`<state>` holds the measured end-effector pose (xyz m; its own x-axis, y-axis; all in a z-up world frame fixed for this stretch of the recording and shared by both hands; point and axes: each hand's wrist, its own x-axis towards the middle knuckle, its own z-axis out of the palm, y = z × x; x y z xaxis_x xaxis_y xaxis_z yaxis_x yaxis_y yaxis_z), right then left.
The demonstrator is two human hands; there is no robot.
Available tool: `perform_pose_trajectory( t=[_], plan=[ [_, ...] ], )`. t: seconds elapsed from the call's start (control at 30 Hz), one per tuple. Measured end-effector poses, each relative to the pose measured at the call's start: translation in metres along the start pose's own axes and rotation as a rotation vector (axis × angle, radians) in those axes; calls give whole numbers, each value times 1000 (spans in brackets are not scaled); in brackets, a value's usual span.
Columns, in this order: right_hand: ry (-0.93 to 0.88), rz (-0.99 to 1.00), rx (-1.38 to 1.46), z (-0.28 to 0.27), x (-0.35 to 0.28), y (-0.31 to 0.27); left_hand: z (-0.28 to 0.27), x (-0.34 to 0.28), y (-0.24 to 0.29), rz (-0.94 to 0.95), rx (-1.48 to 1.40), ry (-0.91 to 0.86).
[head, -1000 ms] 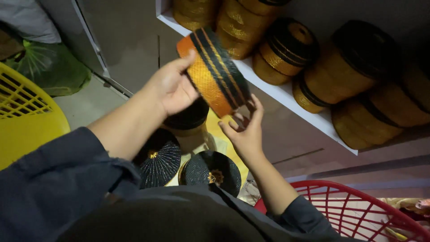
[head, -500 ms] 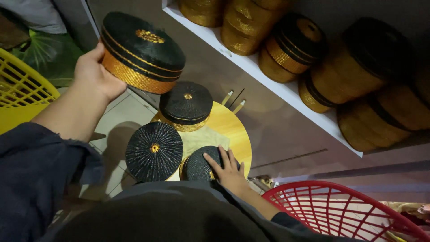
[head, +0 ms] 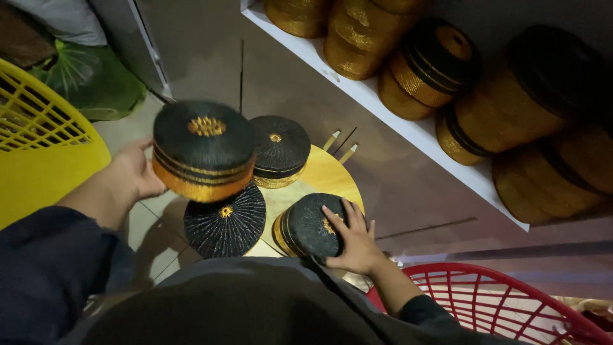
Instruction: Organizing and stacking traditional hats from a basket onto a stool.
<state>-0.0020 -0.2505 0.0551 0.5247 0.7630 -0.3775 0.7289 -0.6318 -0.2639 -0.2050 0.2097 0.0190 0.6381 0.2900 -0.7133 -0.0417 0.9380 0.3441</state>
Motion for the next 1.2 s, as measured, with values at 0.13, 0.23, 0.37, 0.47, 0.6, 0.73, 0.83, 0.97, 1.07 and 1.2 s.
perform_pose_trajectory(
  t=[0.13,0.23,0.37,0.47,0.6,0.73,0.83,0.97,1.07,1.2],
  plan=[
    [-121,47,-85,-6,-2,-5,2,-20,-20,-60,65,168],
    [-73,-19,-18,5,-1,-10,-5,-8,-24,-100,106,102],
    [-69,-7,-12,28,2,-21,1,-17,-32,-128,105,192],
    [-66,54,-31,39,-1,-30,-23,7,-31,-145,83,201],
    [-1,72,-39,60,3,-19,-14,-4,-33,-135,56,232],
    [27,117,97,-1,-19,-24,-27,12,-28,-149,15,146],
    [320,-179,394,-2,-13,25,-7,-2,-26,-118,-3,181],
    [437,-67,976,-47,-2,35,6,-2,-14,-9,3,63],
    [474,-9,1295,-95,2,9,30,-9,-6,56,2,-37],
    [496,-110,1412,-122,16,10,80,-25,2,203,114,-262]
  ],
)
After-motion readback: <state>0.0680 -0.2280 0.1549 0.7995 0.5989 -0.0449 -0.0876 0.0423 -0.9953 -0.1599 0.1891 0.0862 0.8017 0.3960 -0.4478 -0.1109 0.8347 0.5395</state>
